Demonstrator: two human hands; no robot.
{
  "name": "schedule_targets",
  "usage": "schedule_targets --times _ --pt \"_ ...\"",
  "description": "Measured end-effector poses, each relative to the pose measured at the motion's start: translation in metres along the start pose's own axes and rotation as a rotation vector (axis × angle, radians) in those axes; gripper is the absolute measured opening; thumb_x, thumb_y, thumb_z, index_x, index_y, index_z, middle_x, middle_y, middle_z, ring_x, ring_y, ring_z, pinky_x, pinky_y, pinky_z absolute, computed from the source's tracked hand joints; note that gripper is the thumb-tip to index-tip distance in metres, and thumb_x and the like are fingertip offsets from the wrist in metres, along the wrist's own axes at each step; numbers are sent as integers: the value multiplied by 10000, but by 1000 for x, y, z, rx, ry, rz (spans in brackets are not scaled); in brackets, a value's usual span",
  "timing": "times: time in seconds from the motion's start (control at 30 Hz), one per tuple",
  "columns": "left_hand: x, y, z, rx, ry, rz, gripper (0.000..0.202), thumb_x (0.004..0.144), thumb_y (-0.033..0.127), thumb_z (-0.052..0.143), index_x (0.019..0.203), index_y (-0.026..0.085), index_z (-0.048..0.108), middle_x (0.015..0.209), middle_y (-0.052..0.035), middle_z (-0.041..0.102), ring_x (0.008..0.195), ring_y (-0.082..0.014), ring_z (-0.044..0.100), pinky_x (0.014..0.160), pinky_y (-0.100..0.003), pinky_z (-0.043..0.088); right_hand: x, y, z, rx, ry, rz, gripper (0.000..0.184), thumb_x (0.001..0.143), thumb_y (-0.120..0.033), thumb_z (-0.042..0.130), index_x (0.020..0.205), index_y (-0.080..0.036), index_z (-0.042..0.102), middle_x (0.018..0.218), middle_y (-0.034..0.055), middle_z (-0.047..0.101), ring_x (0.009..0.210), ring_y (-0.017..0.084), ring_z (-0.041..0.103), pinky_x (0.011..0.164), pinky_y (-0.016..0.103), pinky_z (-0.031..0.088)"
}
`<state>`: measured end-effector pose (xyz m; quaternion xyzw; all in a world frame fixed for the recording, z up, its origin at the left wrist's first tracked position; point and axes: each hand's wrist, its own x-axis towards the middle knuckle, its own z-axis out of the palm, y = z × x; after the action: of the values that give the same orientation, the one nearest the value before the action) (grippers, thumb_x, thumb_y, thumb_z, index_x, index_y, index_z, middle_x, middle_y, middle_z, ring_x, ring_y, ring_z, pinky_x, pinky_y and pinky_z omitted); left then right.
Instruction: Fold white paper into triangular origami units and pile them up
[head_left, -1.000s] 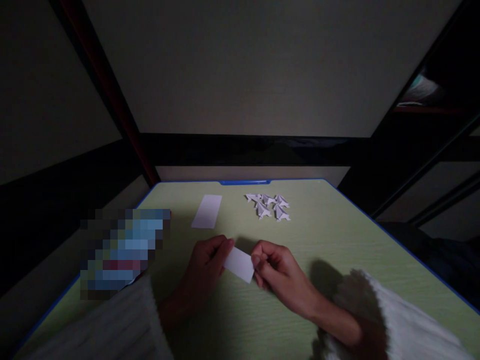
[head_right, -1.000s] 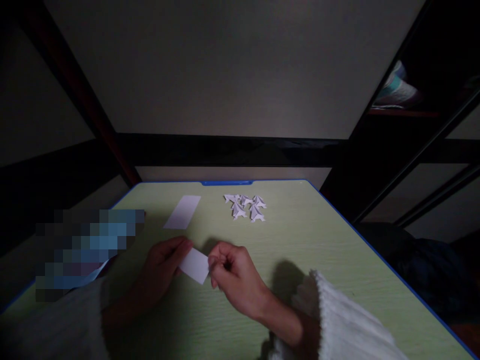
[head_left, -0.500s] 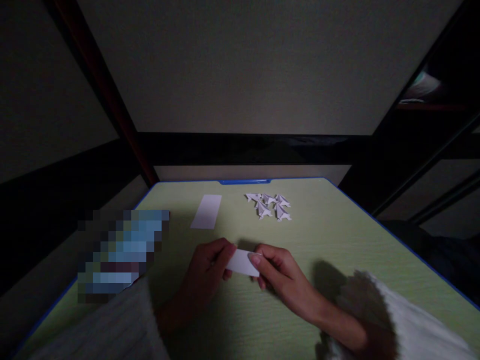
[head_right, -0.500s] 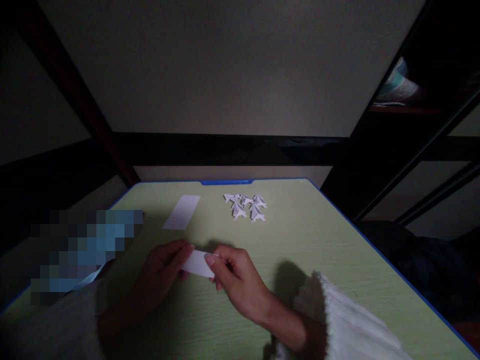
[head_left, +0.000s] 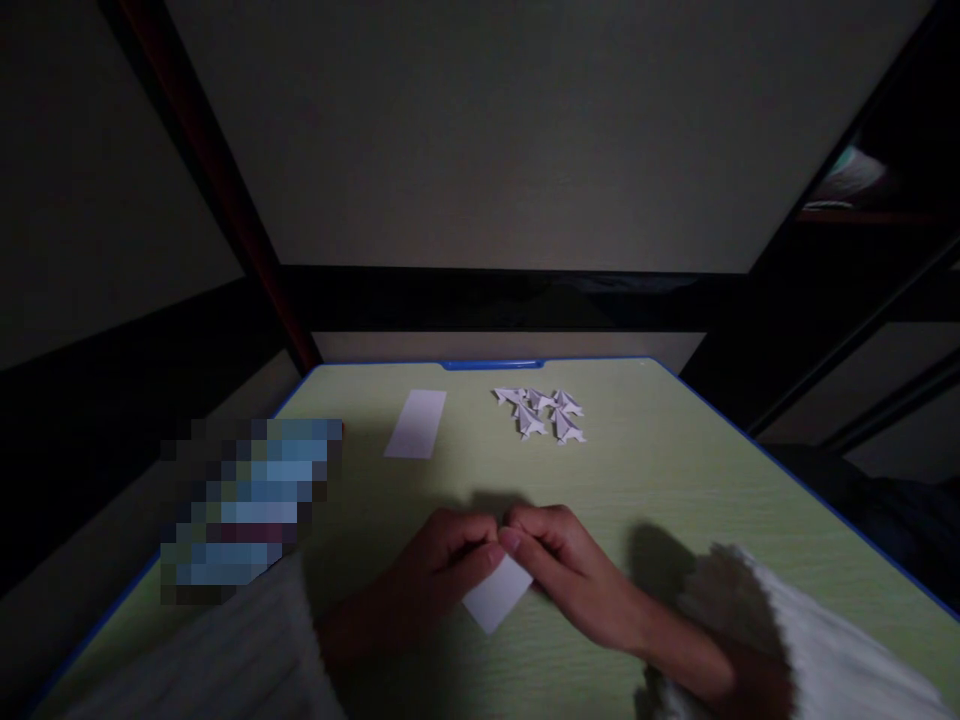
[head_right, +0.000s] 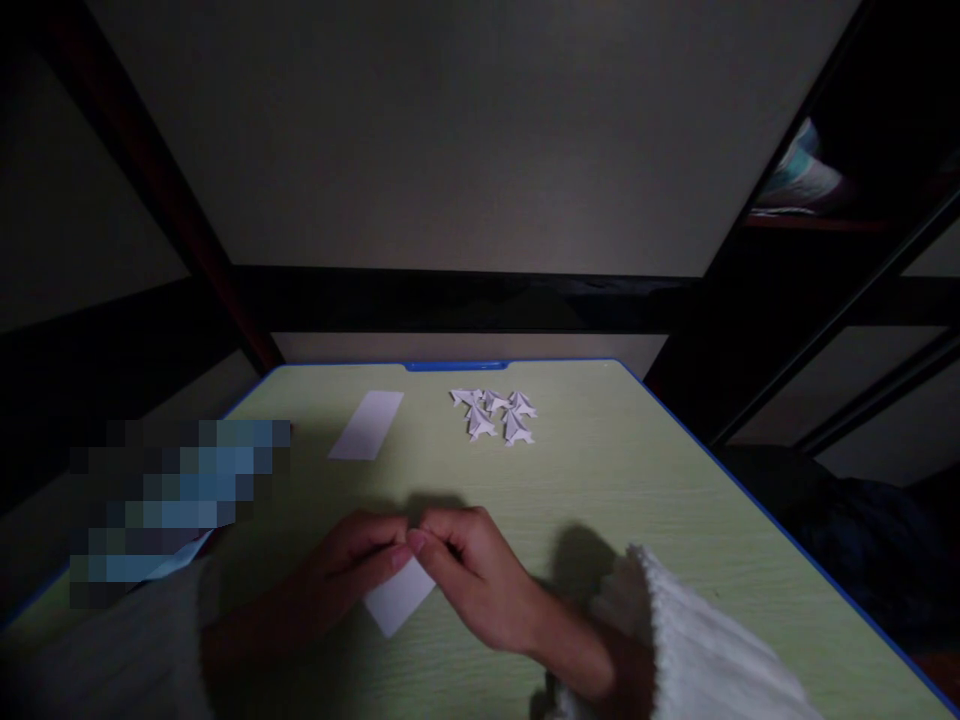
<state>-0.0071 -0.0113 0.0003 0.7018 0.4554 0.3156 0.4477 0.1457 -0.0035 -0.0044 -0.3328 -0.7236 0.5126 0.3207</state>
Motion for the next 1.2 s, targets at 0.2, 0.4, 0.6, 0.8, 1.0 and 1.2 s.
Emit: schedule_targets --times 0.2,0.4,0.6,0.8,1.0,1.2 --pt "-2 1 1 -71 -41 -15 279 692 346 447 474 172 441 451 40 387 458 -91 365 433 -187 313 -3 -3 1 -12 -5 -23 321 815 -294 359 521 -164 345 493 -57 263 461 61 254 422 185 225" --pt "1 1 0 -213 -108 -95 242 683 326 404 497 172 417 426 48 368 394 -77 367 383 -178 285 -3 0 1 167 122 47 355 788 -387 391 513 -167 337 485 -59 281 442 56 257 397 181 211" --pt "5 3 -3 -218 -99 -76 262 668 289 384 434 170 385 364 56 357 350 -60 337 383 -179 277 2 11 0 390 285 73 350 763 -388 453 511 -160 366 421 -79 288 381 41 230 355 172 174" --pt "6 4 -2 -287 -67 -114 242 647 290 404 439 167 411 349 55 372 326 -56 333 363 -180 266 5 14 -2 547 425 52 330 743 -348 501 498 -151 401 389 -79 333 354 35 258 345 159 185" --pt "9 -5 -3 -409 59 -106 237 651 275 428 448 153 431 343 55 394 305 -46 349 340 -168 266 13 11 -17 624 612 -24 268 705 -320 538 528 -150 429 393 -85 359 343 31 250 341 154 179" --pt "14 -8 -2 -522 92 -53 142 640 275 534 617 138 507 481 46 499 366 -48 425 335 -149 326 8 11 -6 330 296 36 372 775 -374 450 483 -148 410 390 -65 366 376 43 308 376 176 217"
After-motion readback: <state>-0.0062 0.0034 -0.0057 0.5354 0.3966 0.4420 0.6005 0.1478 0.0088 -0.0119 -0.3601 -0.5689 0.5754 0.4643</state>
